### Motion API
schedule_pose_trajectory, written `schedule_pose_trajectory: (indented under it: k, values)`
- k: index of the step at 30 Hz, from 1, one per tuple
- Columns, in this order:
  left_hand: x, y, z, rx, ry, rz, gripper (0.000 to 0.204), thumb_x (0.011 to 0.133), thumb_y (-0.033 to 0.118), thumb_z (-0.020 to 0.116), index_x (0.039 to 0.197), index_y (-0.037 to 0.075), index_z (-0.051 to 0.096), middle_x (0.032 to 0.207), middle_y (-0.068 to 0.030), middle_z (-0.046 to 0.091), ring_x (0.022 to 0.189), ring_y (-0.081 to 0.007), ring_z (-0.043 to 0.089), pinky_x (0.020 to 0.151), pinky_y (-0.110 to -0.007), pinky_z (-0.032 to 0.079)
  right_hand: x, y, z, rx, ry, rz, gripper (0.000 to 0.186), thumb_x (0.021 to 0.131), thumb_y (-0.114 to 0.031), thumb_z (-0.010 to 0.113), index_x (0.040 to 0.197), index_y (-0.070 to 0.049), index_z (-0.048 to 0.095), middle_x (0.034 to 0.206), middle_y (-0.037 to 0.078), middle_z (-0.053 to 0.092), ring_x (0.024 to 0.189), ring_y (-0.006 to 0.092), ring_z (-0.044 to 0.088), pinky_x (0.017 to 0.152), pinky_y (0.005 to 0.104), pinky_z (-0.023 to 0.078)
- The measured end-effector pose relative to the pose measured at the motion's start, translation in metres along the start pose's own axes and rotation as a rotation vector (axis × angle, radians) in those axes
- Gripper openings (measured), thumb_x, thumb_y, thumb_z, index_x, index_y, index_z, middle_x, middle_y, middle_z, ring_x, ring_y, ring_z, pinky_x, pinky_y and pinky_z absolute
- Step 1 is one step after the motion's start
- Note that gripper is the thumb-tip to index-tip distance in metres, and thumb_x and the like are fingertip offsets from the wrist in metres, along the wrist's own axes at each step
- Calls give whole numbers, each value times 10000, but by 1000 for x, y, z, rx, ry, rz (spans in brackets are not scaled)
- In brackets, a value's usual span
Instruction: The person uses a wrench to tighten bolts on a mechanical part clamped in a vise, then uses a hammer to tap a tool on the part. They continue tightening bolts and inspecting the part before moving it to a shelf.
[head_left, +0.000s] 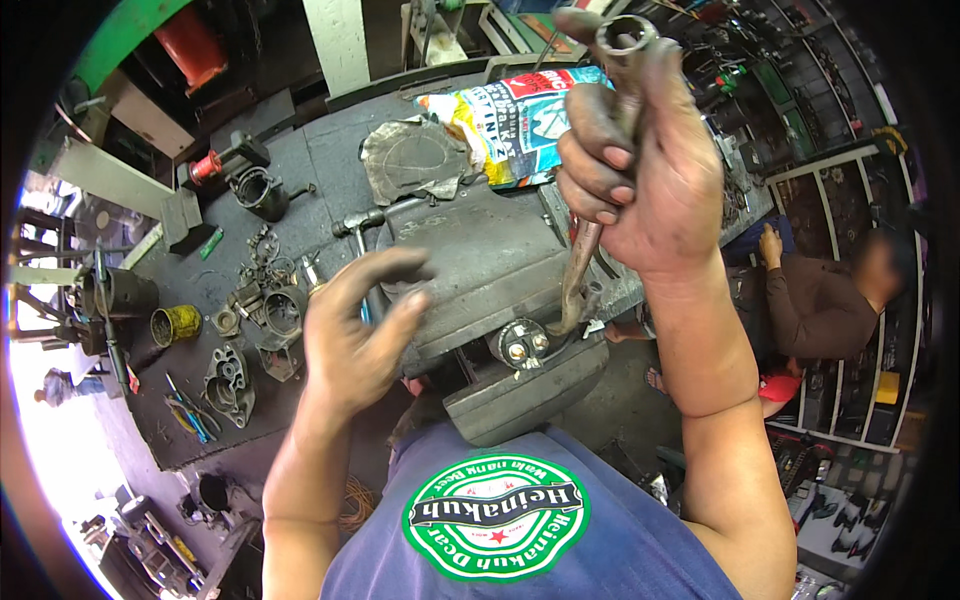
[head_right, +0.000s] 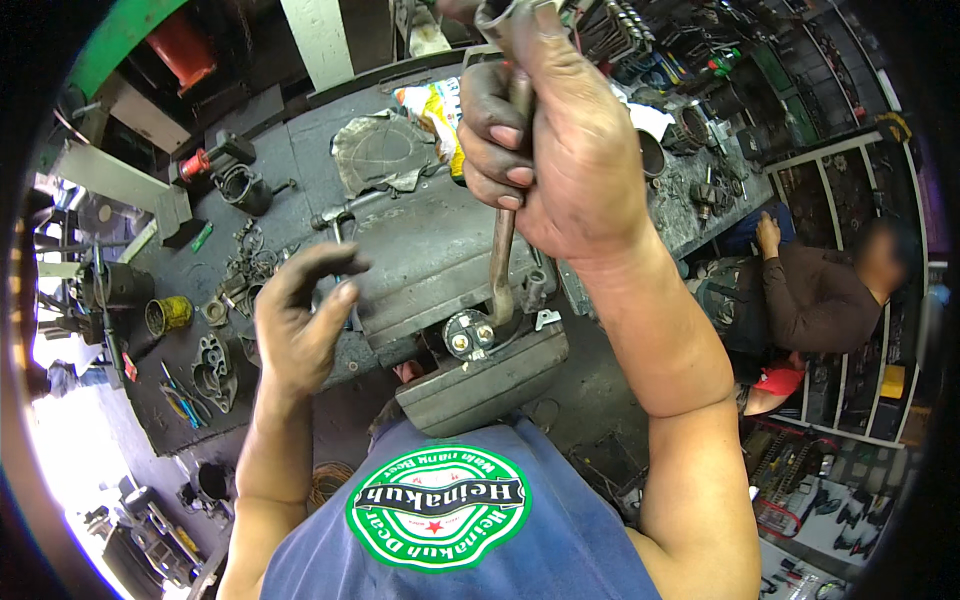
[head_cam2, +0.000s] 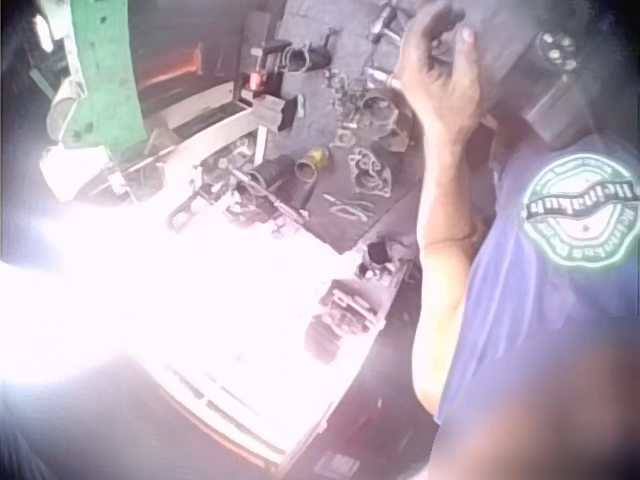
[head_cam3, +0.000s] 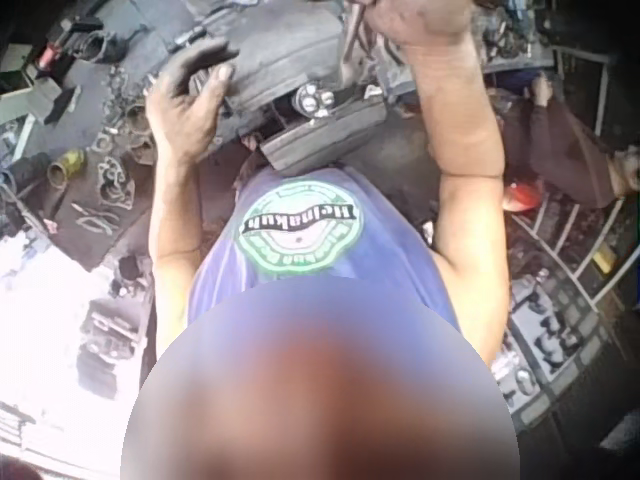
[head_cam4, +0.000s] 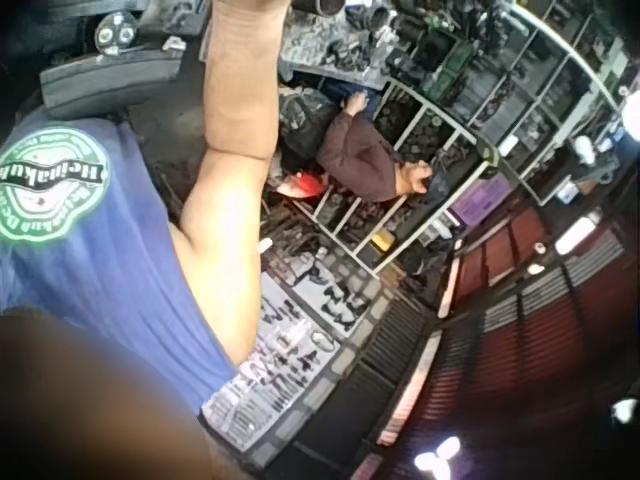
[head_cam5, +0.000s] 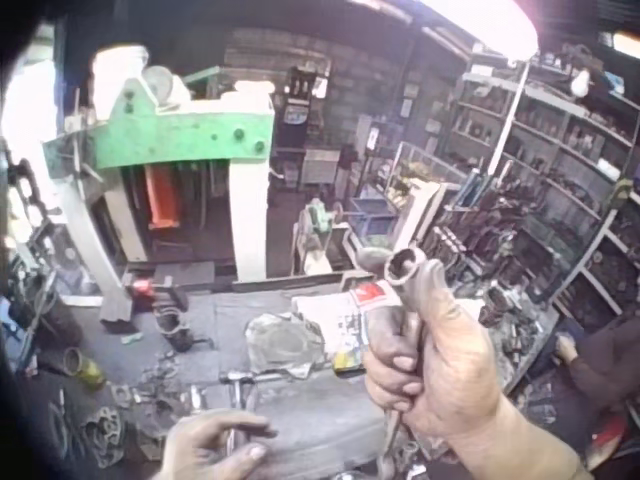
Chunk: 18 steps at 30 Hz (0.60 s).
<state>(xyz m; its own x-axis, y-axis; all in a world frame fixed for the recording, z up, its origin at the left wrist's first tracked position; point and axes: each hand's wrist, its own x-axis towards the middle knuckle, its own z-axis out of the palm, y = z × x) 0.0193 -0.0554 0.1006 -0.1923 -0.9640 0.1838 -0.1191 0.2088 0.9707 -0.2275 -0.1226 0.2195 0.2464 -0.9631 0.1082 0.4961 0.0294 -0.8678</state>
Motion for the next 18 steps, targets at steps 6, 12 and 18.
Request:
schedule_pose_trajectory:
  k: [6,12,18]
  values:
    - [72,-12,31,114,-389,274,429,884,303,851,1194,22,761,1241,-152,735,1226,-352,655,1066,-466,502,53,48,-16,-80,72,390,578,1107,-628,461,1267,-92,608,681,-66,351,490,40,287,430,223,263]
    - [60,-33,30,226,-285,148,364,895,329,839,1131,56,798,1222,-116,725,1239,-329,633,1122,-492,434,68,89,-23,-158,127,579,524,1106,-616,483,1137,-105,595,686,-89,366,506,40,290,439,227,260]
    - [51,-36,34,307,-284,90,446,925,435,793,1146,48,794,1223,-137,723,1263,-347,627,1189,-632,349,73,100,-17,-284,209,660,510,1114,-601,474,1124,-108,601,680,-89,367,525,46,282,449,236,253]
